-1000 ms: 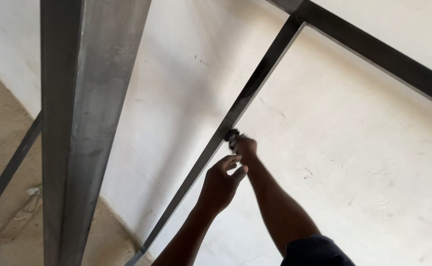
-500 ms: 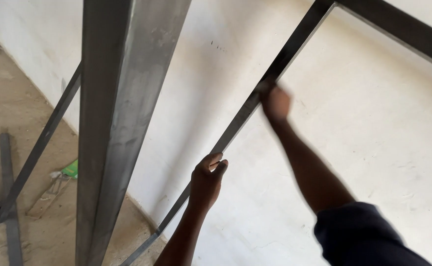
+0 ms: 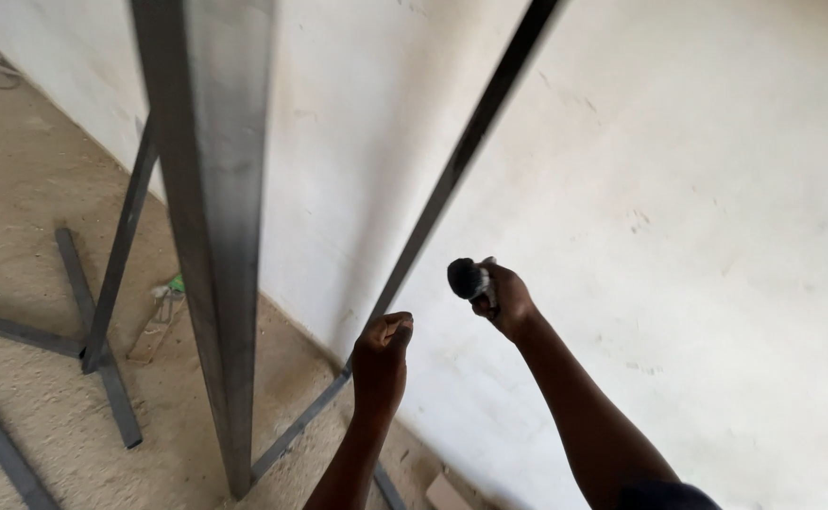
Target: Painting a metal frame by dipping a cloth into a bucket of black paint and wiping it onto the metal surfaces.
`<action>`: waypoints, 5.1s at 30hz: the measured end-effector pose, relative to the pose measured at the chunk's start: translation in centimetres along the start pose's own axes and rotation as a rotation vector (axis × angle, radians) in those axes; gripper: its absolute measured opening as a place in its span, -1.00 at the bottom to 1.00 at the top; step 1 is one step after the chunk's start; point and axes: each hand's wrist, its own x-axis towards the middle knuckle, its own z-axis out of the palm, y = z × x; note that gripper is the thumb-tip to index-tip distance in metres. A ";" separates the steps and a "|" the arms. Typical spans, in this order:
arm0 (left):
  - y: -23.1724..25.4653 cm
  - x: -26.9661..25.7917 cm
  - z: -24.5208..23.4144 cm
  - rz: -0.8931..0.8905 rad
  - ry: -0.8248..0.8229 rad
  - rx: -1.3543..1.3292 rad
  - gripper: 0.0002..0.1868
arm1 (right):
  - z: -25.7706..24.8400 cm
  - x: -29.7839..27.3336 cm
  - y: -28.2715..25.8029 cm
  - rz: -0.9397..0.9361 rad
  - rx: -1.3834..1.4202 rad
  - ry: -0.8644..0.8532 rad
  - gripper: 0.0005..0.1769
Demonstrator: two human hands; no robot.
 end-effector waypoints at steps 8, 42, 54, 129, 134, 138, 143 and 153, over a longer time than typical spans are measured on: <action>-6.6 -11.6 7.2 -0.005 -0.198 0.078 -0.72 | -5.1 -21.5 2.0 0.151 0.586 -0.078 -0.74; -26.2 -27.9 20.7 -0.314 -0.397 0.190 -0.75 | -34.0 -45.2 19.7 0.351 0.653 0.573 -0.67; -28.7 -27.6 26.5 -0.477 -0.739 0.354 -0.75 | -36.0 -48.0 23.3 0.318 0.829 0.830 -0.77; -81.7 -33.6 33.0 -1.152 -0.612 0.669 -0.65 | -67.5 -32.4 84.2 0.819 -0.600 0.652 -0.57; -82.3 -32.2 34.0 -1.199 -0.611 0.686 -0.63 | -70.2 -31.3 90.7 0.672 -0.803 0.652 -0.68; -83.0 -31.8 34.3 -1.238 -0.582 0.727 -0.65 | -71.1 -29.8 92.9 0.593 -0.853 0.606 -0.88; -83.5 -32.1 33.9 -1.260 -0.577 0.723 -0.68 | -72.3 -29.2 96.4 0.670 -0.921 0.573 -0.84; -83.4 -32.3 33.0 -1.253 -0.626 0.761 -0.59 | -72.1 -28.6 96.3 0.880 -0.870 0.549 -0.70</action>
